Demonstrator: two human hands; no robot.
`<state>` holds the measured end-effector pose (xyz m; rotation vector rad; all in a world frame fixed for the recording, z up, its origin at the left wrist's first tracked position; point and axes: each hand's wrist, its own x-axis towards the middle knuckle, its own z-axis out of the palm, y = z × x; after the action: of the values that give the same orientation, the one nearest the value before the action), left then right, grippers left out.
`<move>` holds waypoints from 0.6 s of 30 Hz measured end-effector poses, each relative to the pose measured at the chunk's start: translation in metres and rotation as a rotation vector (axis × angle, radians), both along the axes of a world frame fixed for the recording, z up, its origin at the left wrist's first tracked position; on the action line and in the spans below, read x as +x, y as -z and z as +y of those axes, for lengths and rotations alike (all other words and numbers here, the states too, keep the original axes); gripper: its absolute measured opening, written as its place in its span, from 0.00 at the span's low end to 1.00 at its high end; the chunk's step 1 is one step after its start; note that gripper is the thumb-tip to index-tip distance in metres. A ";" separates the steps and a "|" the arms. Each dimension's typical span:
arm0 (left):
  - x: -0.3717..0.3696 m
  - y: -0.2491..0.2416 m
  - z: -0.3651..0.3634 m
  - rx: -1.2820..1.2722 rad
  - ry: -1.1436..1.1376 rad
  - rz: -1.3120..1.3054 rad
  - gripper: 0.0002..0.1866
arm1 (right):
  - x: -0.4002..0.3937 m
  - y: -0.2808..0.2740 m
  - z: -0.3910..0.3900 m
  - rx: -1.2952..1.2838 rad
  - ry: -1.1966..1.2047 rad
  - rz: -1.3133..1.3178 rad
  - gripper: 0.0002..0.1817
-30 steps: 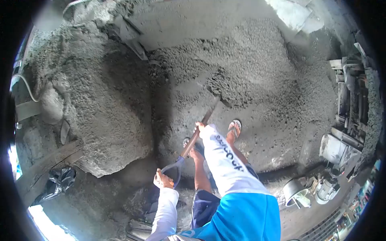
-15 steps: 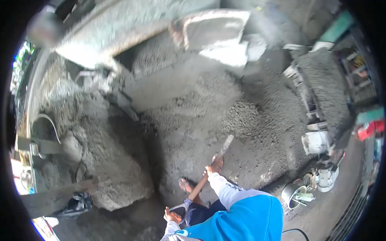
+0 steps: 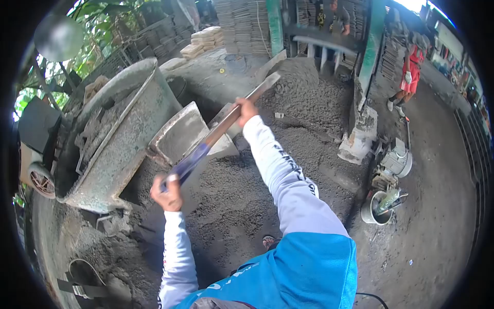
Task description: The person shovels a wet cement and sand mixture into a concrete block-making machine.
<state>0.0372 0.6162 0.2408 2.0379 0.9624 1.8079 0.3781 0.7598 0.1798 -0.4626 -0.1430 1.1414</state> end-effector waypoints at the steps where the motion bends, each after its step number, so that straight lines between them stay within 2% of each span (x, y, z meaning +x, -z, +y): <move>1: 0.019 -0.018 0.001 0.226 0.107 0.168 0.16 | 0.028 0.004 0.001 0.058 0.052 0.010 0.05; 3: 0.054 -0.036 -0.014 0.462 0.347 0.430 0.17 | 0.064 0.005 -0.037 0.057 0.090 -0.016 0.05; 4: 0.064 -0.027 -0.029 0.426 0.382 0.597 0.17 | 0.081 0.019 -0.057 0.041 0.090 -0.096 0.06; 5: 0.068 -0.008 -0.047 0.386 0.412 0.764 0.18 | 0.091 0.035 -0.075 0.023 0.088 -0.175 0.06; 7: 0.076 0.064 -0.070 0.225 0.507 0.809 0.18 | 0.079 0.045 -0.121 -0.276 0.084 -0.146 0.09; 9: 0.065 0.121 -0.098 0.109 0.433 0.926 0.16 | 0.065 0.082 -0.144 -0.292 0.007 -0.162 0.11; 11: 0.029 0.153 -0.117 0.027 0.465 0.911 0.16 | 0.013 0.071 -0.181 -0.212 -0.028 -0.173 0.11; 14: -0.048 0.202 -0.146 -0.123 0.410 0.902 0.17 | -0.050 0.086 -0.211 -0.098 -0.248 -0.071 0.09; 17: -0.140 0.241 -0.169 -0.166 0.286 0.838 0.17 | -0.125 0.100 -0.230 -0.039 -0.424 0.038 0.09; 18: -0.165 0.238 -0.182 -0.173 0.194 0.819 0.18 | -0.152 0.107 -0.235 -0.029 -0.459 0.097 0.08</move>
<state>-0.1275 0.4343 0.0032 2.6693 0.9955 0.7302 0.2259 0.5247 0.0731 -0.4096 -0.1527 1.6147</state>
